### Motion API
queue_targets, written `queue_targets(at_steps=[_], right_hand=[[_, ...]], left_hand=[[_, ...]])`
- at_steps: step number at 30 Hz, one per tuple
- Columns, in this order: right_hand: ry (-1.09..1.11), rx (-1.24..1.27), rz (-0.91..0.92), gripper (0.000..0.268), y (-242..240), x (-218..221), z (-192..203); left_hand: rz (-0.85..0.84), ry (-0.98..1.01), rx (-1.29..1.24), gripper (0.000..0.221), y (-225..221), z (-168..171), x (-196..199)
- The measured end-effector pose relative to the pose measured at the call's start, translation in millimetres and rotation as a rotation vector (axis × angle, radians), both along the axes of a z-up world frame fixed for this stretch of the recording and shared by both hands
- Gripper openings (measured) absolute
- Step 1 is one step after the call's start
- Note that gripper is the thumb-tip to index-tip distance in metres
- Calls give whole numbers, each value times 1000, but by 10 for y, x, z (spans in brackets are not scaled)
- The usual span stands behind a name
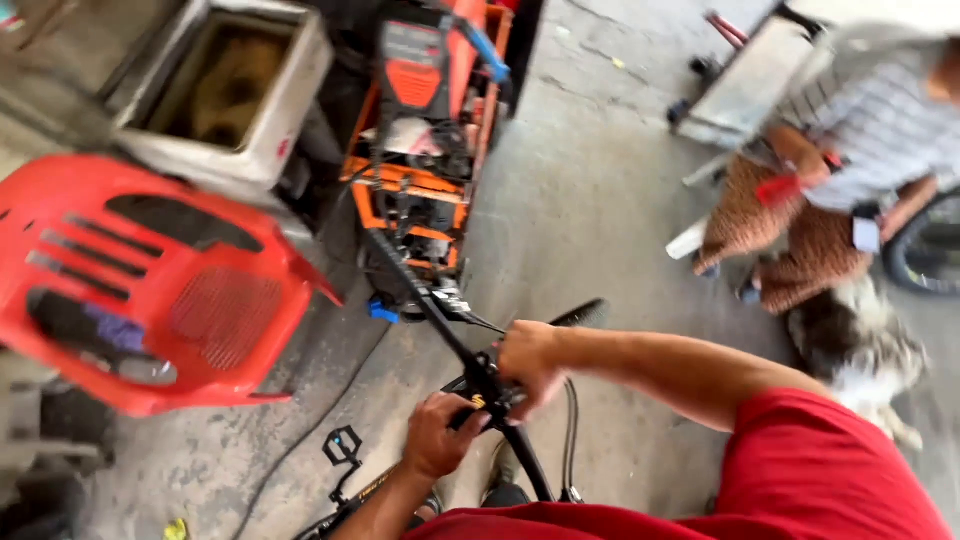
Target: Tightening the screws on a bicycle handlebar stem using an allen wrench to secure it.
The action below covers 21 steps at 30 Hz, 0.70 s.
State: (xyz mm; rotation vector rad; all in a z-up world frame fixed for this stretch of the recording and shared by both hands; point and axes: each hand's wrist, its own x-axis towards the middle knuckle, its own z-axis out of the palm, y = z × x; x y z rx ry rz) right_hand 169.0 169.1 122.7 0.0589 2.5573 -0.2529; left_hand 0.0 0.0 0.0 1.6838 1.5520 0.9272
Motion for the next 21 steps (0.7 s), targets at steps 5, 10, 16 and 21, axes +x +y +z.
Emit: queue_targets(at_steps=[5,10,16,21], right_hand=[[-144,-695,-654,59,162,145,-44],[78,-1257,-955,64,-44,512,-663],[882,-534,-1090,46,-596,645,-564],[1134,-131,-1114,40,-661,720,-1429]], left_hand=[[45,35,-74,46,122,-7,-17],[46,17,-103,48,146,73,60],[61,29,-106,48,246,-88,122],[-44,-46,-97,48,211,-267,123]])
